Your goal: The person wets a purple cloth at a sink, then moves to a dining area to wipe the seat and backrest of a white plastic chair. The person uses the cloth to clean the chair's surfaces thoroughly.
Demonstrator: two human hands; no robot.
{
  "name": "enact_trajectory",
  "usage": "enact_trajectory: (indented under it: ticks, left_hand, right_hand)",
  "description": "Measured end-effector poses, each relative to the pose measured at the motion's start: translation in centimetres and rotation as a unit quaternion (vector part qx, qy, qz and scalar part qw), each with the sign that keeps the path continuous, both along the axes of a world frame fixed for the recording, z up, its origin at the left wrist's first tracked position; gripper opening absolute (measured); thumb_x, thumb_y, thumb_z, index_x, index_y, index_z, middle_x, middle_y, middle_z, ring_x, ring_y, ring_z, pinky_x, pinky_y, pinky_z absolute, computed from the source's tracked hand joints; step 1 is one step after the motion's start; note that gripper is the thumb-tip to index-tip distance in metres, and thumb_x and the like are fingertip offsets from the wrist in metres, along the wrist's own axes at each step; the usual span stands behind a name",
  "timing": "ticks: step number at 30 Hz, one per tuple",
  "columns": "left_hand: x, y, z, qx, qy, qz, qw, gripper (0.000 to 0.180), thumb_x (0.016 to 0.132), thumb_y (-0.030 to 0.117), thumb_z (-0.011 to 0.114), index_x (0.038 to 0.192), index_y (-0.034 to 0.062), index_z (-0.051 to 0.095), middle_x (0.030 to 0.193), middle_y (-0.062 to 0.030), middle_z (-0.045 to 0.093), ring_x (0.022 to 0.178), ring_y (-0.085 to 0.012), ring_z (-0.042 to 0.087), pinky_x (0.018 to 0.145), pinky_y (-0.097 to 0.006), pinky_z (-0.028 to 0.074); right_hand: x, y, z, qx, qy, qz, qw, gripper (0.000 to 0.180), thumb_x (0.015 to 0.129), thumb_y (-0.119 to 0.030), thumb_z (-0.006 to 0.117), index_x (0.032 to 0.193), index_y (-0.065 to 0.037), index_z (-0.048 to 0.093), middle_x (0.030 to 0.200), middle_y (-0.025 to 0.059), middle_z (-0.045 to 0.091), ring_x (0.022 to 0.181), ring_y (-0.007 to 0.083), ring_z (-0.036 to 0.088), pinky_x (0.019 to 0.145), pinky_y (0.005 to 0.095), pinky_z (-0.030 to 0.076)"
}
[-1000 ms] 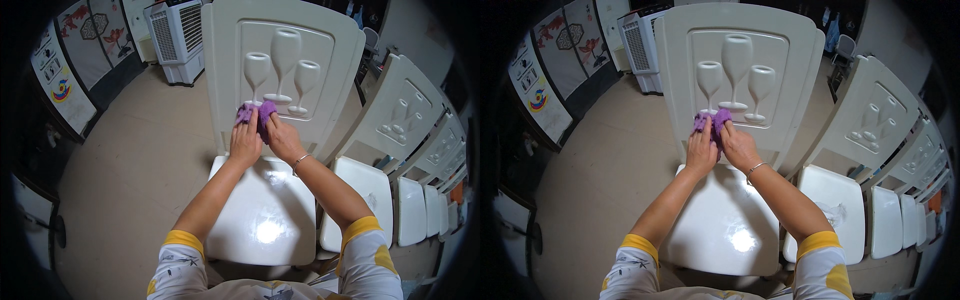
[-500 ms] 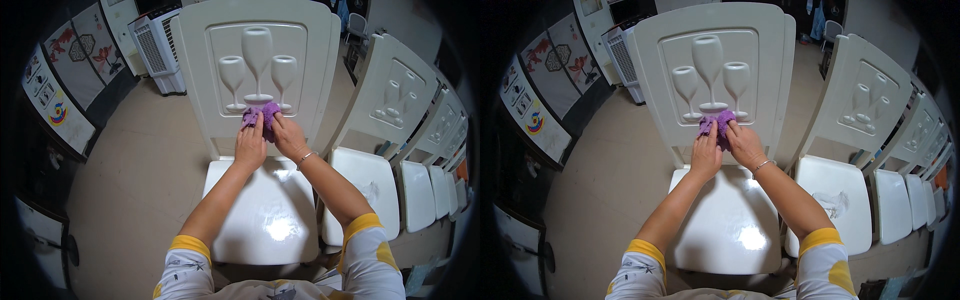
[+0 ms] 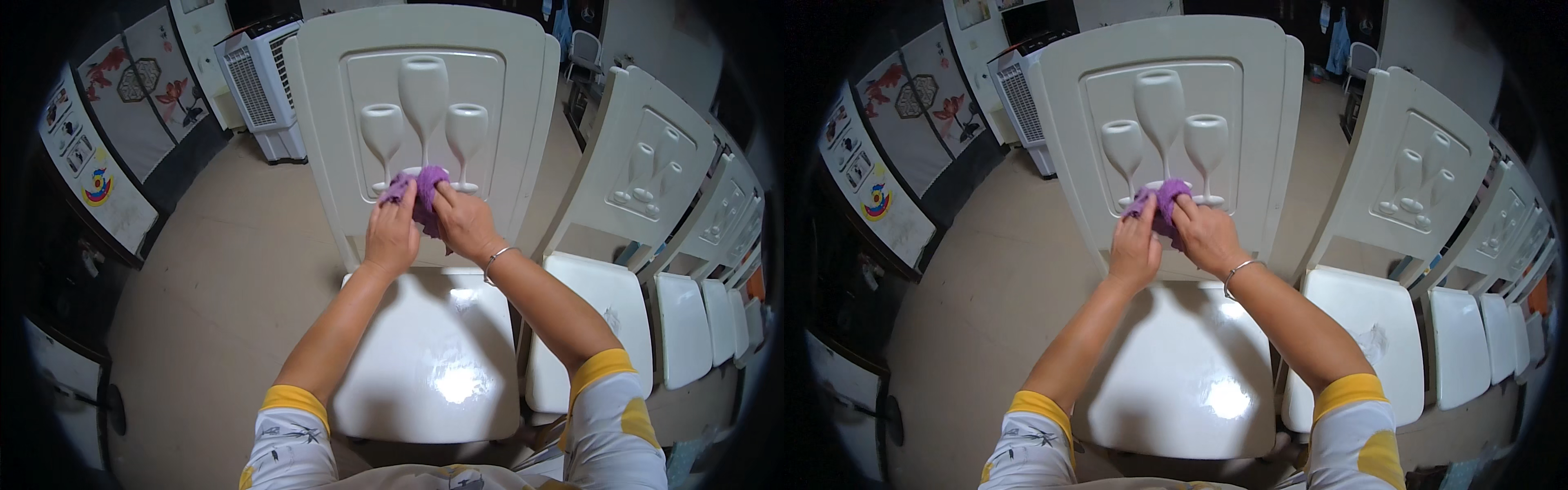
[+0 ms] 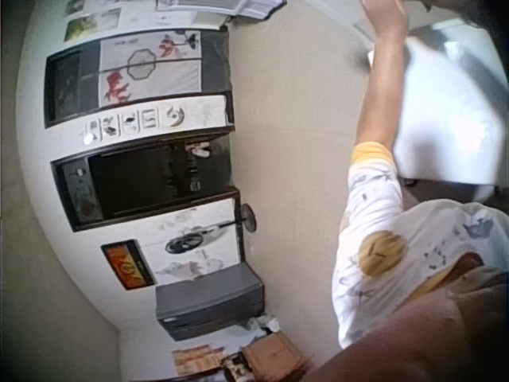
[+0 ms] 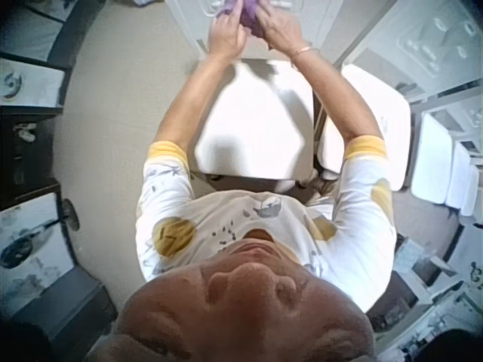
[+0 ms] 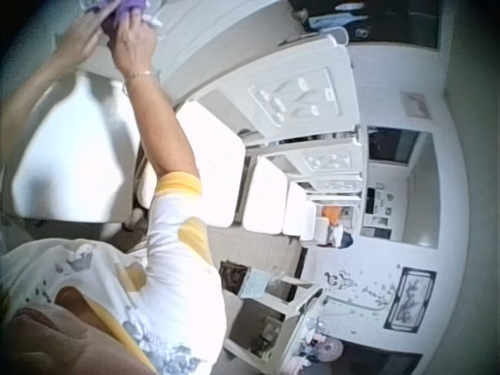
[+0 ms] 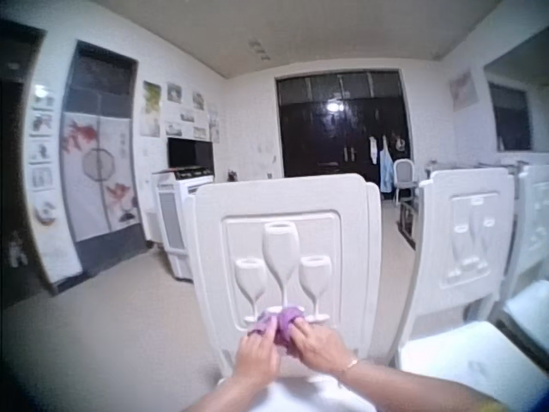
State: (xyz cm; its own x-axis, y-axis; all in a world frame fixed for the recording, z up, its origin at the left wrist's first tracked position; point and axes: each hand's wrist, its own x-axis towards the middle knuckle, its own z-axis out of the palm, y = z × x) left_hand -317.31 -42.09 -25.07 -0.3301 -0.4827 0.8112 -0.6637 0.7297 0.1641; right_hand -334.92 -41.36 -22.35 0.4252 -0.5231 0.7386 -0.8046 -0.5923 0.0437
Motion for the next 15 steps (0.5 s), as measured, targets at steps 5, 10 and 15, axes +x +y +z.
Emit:
enact_trajectory:
  ticks: [5, 10, 15]
  left_hand:
    - [0.4, -3.5, 11.0, -0.089, 0.052, 0.071, 0.992, 0.073, 0.079, 0.005, 0.051, 0.148, 0.0055, 0.028, 0.099, -0.0167, 0.058, 0.097, -0.0341, 0.054, 0.101, -0.049, 0.034]
    - [0.6, -5.3, 12.6, -0.074, 0.017, 0.086, 0.993, 0.074, 0.078, 0.006, 0.051, 0.148, 0.0063, 0.027, 0.097, -0.0141, 0.057, 0.096, -0.0314, 0.054, 0.105, -0.049, 0.032]
    - [1.0, -0.9, -0.4, 0.034, -0.084, 0.053, 0.994, 0.077, 0.075, 0.004, 0.056, 0.147, 0.0014, 0.027, 0.092, -0.0140, 0.057, 0.093, -0.0305, 0.055, 0.105, -0.048, 0.032]
  right_hand:
    - [3.2, -3.6, 11.7, -0.060, -0.035, -0.055, 0.996, 0.020, 0.080, -0.015, 0.058, 0.098, -0.005, 0.055, 0.106, 0.0119, 0.058, 0.071, 0.0289, 0.065, 0.056, 0.0413, 0.051]
    - [3.4, -5.0, 12.7, -0.099, -0.018, -0.015, 0.995, 0.018, 0.081, -0.013, 0.055, 0.099, -0.009, 0.054, 0.103, 0.0076, 0.058, 0.065, 0.0275, 0.064, 0.052, 0.0410, 0.050]
    - [0.9, -0.8, 2.2, 0.045, 0.069, -0.035, 0.996, 0.021, 0.082, -0.013, 0.055, 0.103, -0.009, 0.055, 0.105, 0.0072, 0.057, 0.069, 0.0254, 0.065, 0.054, 0.0393, 0.050]
